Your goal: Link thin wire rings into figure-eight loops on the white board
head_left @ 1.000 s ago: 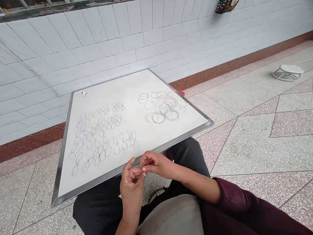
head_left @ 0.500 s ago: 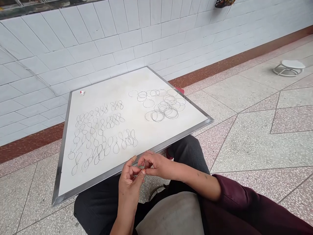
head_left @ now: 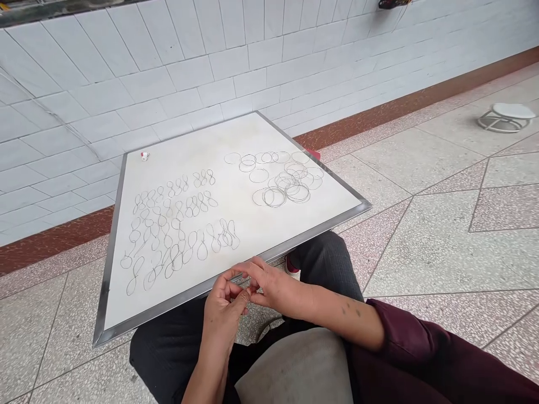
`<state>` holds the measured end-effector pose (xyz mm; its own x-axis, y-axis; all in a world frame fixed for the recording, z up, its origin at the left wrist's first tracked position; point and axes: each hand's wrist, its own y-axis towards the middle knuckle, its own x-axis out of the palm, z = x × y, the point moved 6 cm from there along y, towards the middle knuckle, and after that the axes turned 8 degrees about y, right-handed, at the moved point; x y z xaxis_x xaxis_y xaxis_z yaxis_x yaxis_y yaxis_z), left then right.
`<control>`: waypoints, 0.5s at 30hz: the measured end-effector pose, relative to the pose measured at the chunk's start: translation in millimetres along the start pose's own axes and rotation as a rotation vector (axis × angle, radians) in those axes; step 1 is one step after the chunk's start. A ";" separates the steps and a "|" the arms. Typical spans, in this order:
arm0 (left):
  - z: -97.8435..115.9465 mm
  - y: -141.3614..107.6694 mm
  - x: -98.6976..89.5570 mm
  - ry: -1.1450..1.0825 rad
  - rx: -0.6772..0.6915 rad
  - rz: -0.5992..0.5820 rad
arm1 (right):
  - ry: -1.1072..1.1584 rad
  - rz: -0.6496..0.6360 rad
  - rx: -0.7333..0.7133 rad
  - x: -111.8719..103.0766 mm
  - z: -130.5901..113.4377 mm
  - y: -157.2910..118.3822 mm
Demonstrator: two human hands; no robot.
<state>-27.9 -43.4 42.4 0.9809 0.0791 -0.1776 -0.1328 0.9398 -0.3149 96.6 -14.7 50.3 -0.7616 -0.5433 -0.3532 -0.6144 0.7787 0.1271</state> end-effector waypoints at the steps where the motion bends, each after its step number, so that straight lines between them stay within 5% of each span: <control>1: -0.2 0.5 -1.1 -0.012 -0.007 0.006 | -0.001 0.016 -0.012 -0.3 -1.8 -0.4; 7: 2.0 -1.3 -7.3 -0.046 -0.055 0.008 | 0.035 0.127 -0.002 -3.4 -2.5 -1.1; 15: 9.2 -2.9 -7.2 -0.098 -0.060 -0.069 | -0.037 0.065 -0.070 0.3 -5.3 -2.4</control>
<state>-33.3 -43.7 53.1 0.9968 0.0496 -0.0630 -0.0699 0.9230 -0.3785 96.8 -18.4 54.8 -0.7931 -0.4796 -0.3755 -0.5778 0.7875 0.2144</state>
